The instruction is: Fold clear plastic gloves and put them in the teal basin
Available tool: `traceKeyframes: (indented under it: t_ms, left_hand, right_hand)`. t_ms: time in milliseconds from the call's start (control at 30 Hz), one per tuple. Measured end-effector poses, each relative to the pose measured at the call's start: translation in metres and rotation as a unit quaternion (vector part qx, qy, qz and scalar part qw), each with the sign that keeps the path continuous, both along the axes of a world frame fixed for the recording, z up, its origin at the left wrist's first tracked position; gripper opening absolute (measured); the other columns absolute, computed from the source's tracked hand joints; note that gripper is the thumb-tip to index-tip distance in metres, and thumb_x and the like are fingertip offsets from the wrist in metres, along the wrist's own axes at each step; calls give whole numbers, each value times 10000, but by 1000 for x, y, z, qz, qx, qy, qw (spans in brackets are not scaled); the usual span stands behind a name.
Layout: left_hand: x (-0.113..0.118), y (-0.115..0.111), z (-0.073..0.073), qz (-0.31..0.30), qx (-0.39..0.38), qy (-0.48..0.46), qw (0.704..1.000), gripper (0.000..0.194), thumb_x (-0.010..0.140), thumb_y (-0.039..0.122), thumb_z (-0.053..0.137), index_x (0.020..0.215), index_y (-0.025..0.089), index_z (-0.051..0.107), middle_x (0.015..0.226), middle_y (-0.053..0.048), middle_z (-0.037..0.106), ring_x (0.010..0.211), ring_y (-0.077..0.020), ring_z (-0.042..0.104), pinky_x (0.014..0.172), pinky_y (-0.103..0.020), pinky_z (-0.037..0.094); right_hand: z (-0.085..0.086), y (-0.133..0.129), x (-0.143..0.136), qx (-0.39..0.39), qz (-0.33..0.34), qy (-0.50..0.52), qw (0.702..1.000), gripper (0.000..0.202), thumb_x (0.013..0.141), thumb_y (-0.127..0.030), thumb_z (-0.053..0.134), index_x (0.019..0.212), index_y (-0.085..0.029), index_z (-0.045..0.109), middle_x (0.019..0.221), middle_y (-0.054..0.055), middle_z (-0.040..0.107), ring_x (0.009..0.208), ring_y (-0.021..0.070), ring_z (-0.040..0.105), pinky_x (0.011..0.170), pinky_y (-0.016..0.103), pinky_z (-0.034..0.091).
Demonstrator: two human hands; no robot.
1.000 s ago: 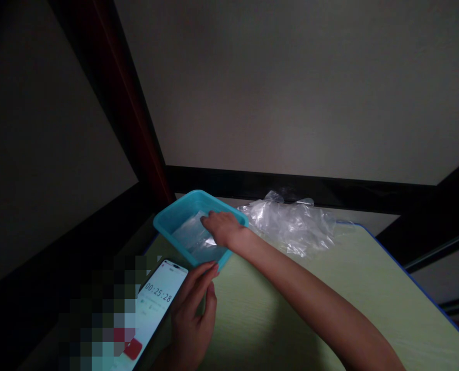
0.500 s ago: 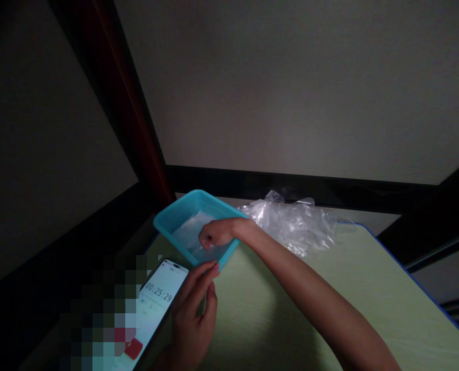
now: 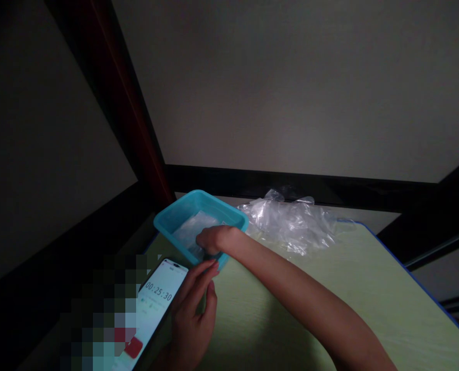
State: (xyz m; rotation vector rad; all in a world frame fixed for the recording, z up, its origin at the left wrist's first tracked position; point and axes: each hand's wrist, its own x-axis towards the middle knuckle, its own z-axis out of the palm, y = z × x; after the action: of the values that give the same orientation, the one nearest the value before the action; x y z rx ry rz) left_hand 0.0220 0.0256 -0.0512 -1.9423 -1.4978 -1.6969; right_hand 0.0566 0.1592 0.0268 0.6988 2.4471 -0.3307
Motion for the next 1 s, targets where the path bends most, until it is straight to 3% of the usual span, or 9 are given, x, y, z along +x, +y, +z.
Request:
traceKeyframes:
  t_ms: [133,233,300,400,700,1000]
  left_hand:
    - [-1,0,1,-3,1,6,1000,309,787,-30,428,980,112,623,945,-86,654,928,-131,624,825,-182,488]
    - [0,0,1,-6,1,2,1000,309,787,-29,427,981,109,624,946,-89,652,926,-129,624,818,-176,489]
    - [0,0,0,-5,2,-3,1000,313,786,-30,427,985,113,623,947,-87,651,928,-128,624,816,-175,489]
    - [0,0,0,-4,0,-2,1000,318,786,-34,429,995,112,618,948,-87,650,932,-128,623,823,-178,490]
    - [0,1,0,2,-4,-4,1000,329,797,-15,427,1018,160,597,948,-81,658,896,-159,648,760,-246,540]
    - [0,2,-1,-1,-6,-14,1000,339,809,-6,422,1046,164,595,971,-87,660,918,-167,646,766,-257,536]
  right_hand:
    - [0,5,2,-14,11,4,1000,301,877,-305,538,1136,-151,536,1125,79,566,944,197,582,784,396,498]
    - [4,13,8,-32,25,38,998,209,837,-124,540,1034,-101,606,1000,86,634,876,189,604,737,302,479]
    - [9,18,14,-38,31,72,996,255,787,-17,509,1001,-86,629,950,86,659,842,174,608,700,244,451]
    - [14,26,22,-46,35,108,992,301,748,36,480,975,-85,636,912,71,667,802,144,597,672,206,427]
    - [20,31,40,-20,12,162,987,273,744,26,459,906,-100,639,824,49,655,737,134,576,648,200,417]
    - [27,24,53,46,-9,216,975,291,794,-34,446,1011,-107,626,989,109,656,862,193,598,721,255,425]
